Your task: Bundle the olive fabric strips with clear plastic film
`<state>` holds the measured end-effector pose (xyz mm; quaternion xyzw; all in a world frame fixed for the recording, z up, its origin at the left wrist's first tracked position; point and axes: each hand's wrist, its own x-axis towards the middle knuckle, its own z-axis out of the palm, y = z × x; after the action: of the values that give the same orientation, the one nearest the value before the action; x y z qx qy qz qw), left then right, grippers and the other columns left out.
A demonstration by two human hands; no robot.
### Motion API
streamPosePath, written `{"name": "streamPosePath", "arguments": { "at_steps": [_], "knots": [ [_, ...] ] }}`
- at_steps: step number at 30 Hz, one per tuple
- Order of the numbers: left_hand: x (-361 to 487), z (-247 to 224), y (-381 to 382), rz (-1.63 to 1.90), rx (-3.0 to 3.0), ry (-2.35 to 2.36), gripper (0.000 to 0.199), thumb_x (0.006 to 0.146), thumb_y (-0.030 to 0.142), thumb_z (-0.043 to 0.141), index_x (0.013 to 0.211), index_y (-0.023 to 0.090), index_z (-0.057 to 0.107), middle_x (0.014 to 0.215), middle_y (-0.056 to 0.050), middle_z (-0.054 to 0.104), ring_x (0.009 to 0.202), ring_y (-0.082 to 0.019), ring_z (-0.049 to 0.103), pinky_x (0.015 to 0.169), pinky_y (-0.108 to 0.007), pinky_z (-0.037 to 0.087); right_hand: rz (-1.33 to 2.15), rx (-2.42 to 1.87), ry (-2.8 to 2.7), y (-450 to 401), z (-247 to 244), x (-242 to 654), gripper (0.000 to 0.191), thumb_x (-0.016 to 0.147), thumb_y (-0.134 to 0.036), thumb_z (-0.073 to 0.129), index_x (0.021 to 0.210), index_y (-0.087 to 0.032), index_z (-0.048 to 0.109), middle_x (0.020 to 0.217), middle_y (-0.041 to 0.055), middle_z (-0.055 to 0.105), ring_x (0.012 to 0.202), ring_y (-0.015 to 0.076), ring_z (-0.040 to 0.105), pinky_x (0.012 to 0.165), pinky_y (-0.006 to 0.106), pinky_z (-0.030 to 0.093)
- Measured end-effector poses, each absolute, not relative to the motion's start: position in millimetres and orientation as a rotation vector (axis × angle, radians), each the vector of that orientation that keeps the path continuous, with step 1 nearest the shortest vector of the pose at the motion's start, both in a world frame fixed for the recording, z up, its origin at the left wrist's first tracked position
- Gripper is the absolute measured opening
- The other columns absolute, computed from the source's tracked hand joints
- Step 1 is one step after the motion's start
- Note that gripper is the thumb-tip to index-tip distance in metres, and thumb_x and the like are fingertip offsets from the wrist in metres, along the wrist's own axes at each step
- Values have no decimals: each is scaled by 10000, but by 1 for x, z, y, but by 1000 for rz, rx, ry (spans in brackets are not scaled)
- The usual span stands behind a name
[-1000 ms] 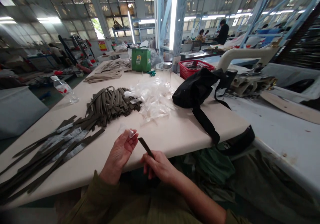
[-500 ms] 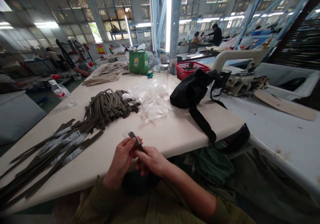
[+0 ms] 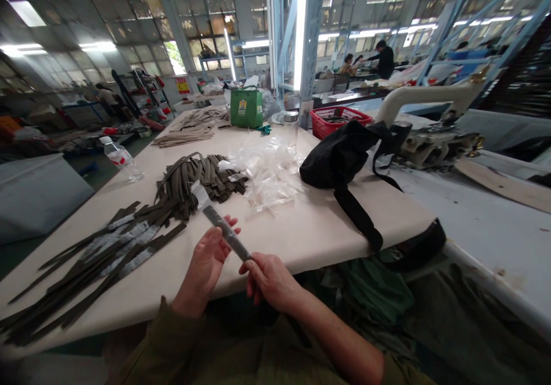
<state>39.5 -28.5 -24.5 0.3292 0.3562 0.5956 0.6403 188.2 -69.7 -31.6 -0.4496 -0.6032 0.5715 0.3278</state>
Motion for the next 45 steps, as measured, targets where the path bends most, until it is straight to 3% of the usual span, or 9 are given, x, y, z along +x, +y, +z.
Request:
{"name": "streamPosePath", "arguments": {
  "at_steps": [6,12,17,24,30,34,36,40,45],
  "knots": [
    [44,-33,-40,1099,858,906,332,704,382,753,892,108,745,735,-65,710,636,-146,626,626,-263,487,1409,-1194,-1605,-70,-35,186,404,956,-508,342,841,-176,542,549,-29,576,383,86,516,390,167,388],
    [34,-23,-30,1484,742,828,323,702,367,761,957,173,724,1050,-77,711,877,-179,659,788,-289,501,1409,-1218,-1679,-72,-39,185,402,960,-504,340,889,-176,560,547,-36,572,382,94,516,395,176,377],
    [39,-32,-39,1215,745,893,321,726,372,744,901,104,732,867,-111,733,744,-168,649,667,-265,492,1301,-1232,-1720,-69,-36,184,406,970,-503,324,867,-183,552,562,-27,590,402,99,534,431,187,403],
    [24,-13,-26,1534,672,756,320,686,371,775,949,200,715,1085,-51,703,890,-173,669,841,-312,491,1308,-1254,-1797,-69,-33,184,350,971,-433,334,891,-185,568,561,-24,598,399,106,536,425,192,399],
    [40,-36,-43,1259,628,849,328,716,376,749,912,114,725,912,-115,733,760,-183,659,636,-271,484,1236,-1264,-1800,-64,-33,182,385,979,-469,322,845,-191,552,566,-24,603,409,106,541,458,202,416],
    [34,-29,-39,1396,670,763,339,723,347,745,1021,189,711,1140,-84,686,918,-196,652,734,-281,497,1272,-1245,-1801,-63,-30,183,348,974,-439,342,880,-187,562,565,-25,602,417,103,546,455,195,419],
    [32,-24,-35,1435,664,769,297,710,347,754,957,183,728,1106,-76,698,926,-189,650,786,-289,494,1290,-1244,-1785,-63,-29,182,349,972,-442,342,881,-187,562,560,-28,597,409,102,543,439,190,411],
    [41,-32,-42,1291,677,848,297,739,383,724,907,138,729,894,-92,729,776,-170,651,643,-251,477,1320,-1246,-1722,-62,-32,179,421,960,-526,330,824,-188,540,552,-25,595,389,106,534,409,195,401],
    [54,-44,-61,1302,782,875,360,722,365,745,1027,178,706,1045,-95,716,847,-189,644,676,-261,492,1392,-1190,-1669,-58,-36,178,446,940,-573,341,788,-192,517,559,-25,584,389,106,527,401,204,413]
  ]
}}
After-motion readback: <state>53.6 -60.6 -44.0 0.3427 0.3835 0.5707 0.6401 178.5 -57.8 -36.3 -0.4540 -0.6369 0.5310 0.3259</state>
